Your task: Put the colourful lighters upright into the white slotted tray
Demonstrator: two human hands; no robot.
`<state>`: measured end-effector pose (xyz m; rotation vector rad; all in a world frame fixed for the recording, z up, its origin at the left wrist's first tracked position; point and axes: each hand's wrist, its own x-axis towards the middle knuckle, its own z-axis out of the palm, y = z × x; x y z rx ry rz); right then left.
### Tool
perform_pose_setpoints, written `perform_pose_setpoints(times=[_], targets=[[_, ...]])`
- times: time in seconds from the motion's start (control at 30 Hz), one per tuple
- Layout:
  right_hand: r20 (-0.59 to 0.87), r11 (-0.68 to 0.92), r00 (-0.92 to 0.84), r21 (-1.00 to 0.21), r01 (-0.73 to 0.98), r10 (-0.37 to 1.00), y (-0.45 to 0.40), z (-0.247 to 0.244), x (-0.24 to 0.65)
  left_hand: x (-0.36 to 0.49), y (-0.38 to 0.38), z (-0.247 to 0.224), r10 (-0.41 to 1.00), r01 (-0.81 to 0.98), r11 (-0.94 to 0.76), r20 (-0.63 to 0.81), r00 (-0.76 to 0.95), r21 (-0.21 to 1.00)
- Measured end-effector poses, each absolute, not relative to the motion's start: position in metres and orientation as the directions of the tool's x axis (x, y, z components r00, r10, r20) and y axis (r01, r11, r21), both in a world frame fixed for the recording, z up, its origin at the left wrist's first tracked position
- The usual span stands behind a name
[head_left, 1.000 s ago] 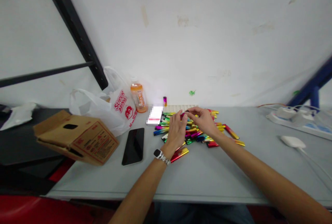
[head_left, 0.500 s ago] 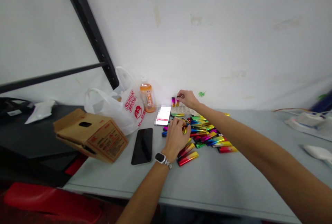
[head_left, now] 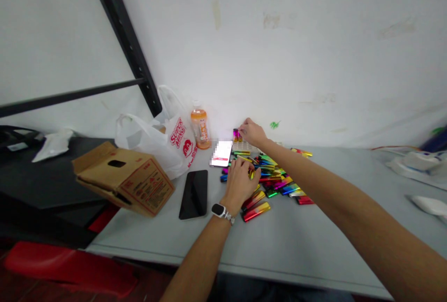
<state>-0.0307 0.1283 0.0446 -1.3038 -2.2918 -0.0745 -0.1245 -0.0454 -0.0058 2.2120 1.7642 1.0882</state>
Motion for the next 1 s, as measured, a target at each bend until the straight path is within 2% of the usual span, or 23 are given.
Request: perform_pose_setpoints(times=[0.17, 0.27, 0.43, 0.6, 0.83, 0.9, 1.0], targets=[[0.352, 0.472, -0.436, -0.018, 0.882, 0.828, 0.106, 0.045, -0.028, -0.125, -0.046, -0.006, 0.882, 0.804, -0.336, 0.464, 0.085, 0.49], [0.28, 0.476, -0.465, 0.031, 0.879, 0.84, 0.093, 0.045, -0.023, -0.124, -0.046, -0.006, 0.881, 0.809, -0.337, 0.465, 0.09, 0.482], [0.245, 0.569, -0.555, 0.018, 0.822, 0.795, 0.076, 0.04, -0.011, -0.125, -0.043, -0.005, 0.886, 0.814, -0.32, 0.458, 0.076, 0.485], [0.034, 0.655, -0.655, 0.032, 0.755, 0.754, 0.083, 0.041, -0.005, -0.126, -0.043, -0.001, 0.892, 0.8, -0.311, 0.449, 0.059, 0.512], [-0.112, 0.583, -0.577, 0.019, 0.812, 0.809, 0.096, 0.05, -0.021, -0.125, -0.046, 0.002, 0.897, 0.812, -0.286, 0.439, 0.04, 0.509], [-0.103, 0.585, -0.581, 0.0, 0.811, 0.807, 0.097, 0.053, -0.022, -0.126, -0.045, 0.003, 0.896, 0.806, -0.273, 0.444, 0.014, 0.526], [-0.013, 0.648, -0.651, -0.067, 0.758, 0.759, 0.094, 0.061, -0.014, -0.13, -0.042, 0.004, 0.871, 0.779, -0.256, 0.486, -0.071, 0.573]])
